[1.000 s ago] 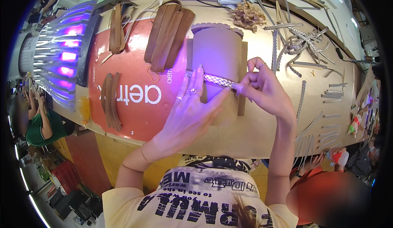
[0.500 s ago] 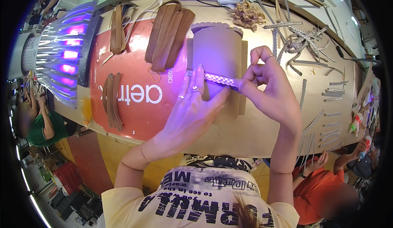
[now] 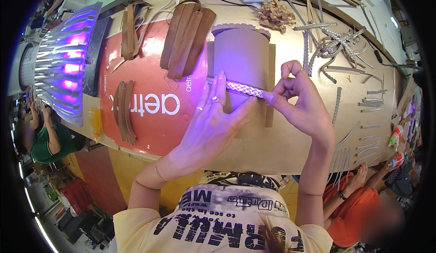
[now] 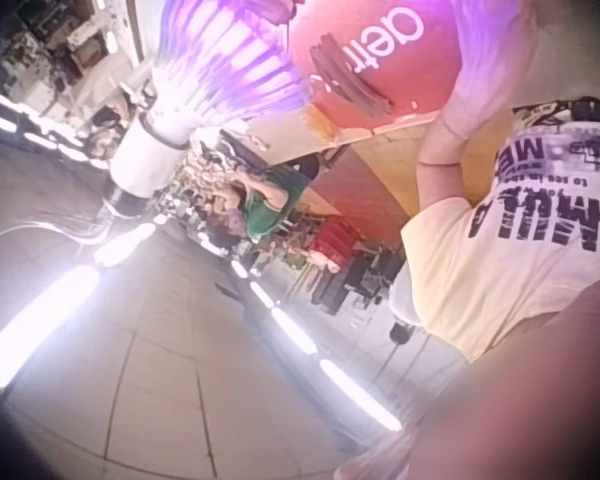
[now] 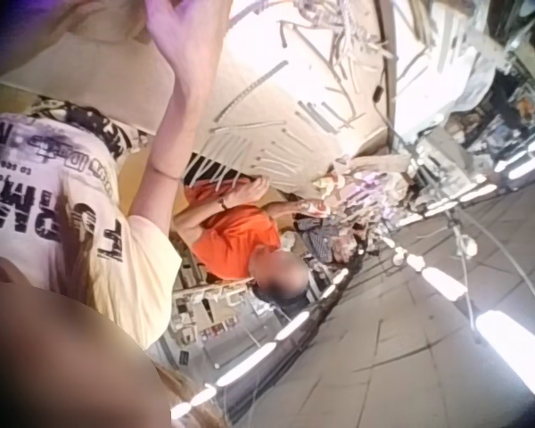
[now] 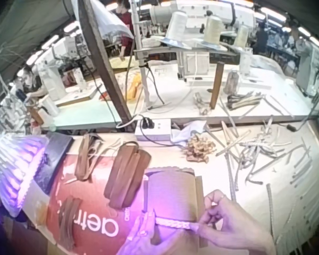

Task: The person repeatedly picks up braided cord segments and wraps them around a cylindrical cardboard form on the table. They adjust the cord under a purple UV lamp, then place the segments back on the table. The process is repeated multiple times with different cord pieces.

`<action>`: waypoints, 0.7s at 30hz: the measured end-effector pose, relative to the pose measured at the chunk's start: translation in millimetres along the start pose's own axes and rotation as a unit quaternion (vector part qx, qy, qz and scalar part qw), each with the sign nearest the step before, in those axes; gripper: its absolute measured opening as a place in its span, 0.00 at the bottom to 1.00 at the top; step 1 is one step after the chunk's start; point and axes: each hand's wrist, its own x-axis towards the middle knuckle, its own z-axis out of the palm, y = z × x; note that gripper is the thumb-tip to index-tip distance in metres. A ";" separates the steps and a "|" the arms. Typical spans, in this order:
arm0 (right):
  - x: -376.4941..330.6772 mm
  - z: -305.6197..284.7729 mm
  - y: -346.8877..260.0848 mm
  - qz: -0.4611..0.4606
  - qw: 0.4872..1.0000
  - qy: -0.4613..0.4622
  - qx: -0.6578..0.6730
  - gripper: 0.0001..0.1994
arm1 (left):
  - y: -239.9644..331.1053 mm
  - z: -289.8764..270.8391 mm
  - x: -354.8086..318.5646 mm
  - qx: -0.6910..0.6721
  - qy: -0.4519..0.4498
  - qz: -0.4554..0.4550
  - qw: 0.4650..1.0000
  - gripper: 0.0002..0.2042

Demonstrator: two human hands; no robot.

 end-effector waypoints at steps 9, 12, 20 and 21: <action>2.1 0.4 8.5 -0.001 1.000 -0.006 0.016 0.18 | -0.8 -0.5 -0.8 0.002 -0.013 0.003 1.000 0.26; 2.5 1.0 10.6 0.000 1.000 -0.008 0.024 0.19 | -0.8 -0.9 -1.2 -0.008 -0.018 -0.002 1.000 0.26; 5.6 -0.1 12.5 0.022 0.999 -0.021 0.031 0.19 | -2.2 -0.6 -0.3 -0.012 -0.027 -0.003 1.000 0.26; 5.3 0.4 12.6 0.024 0.999 -0.019 0.036 0.19 | -2.7 -0.4 -0.4 -0.013 -0.028 -0.001 1.000 0.26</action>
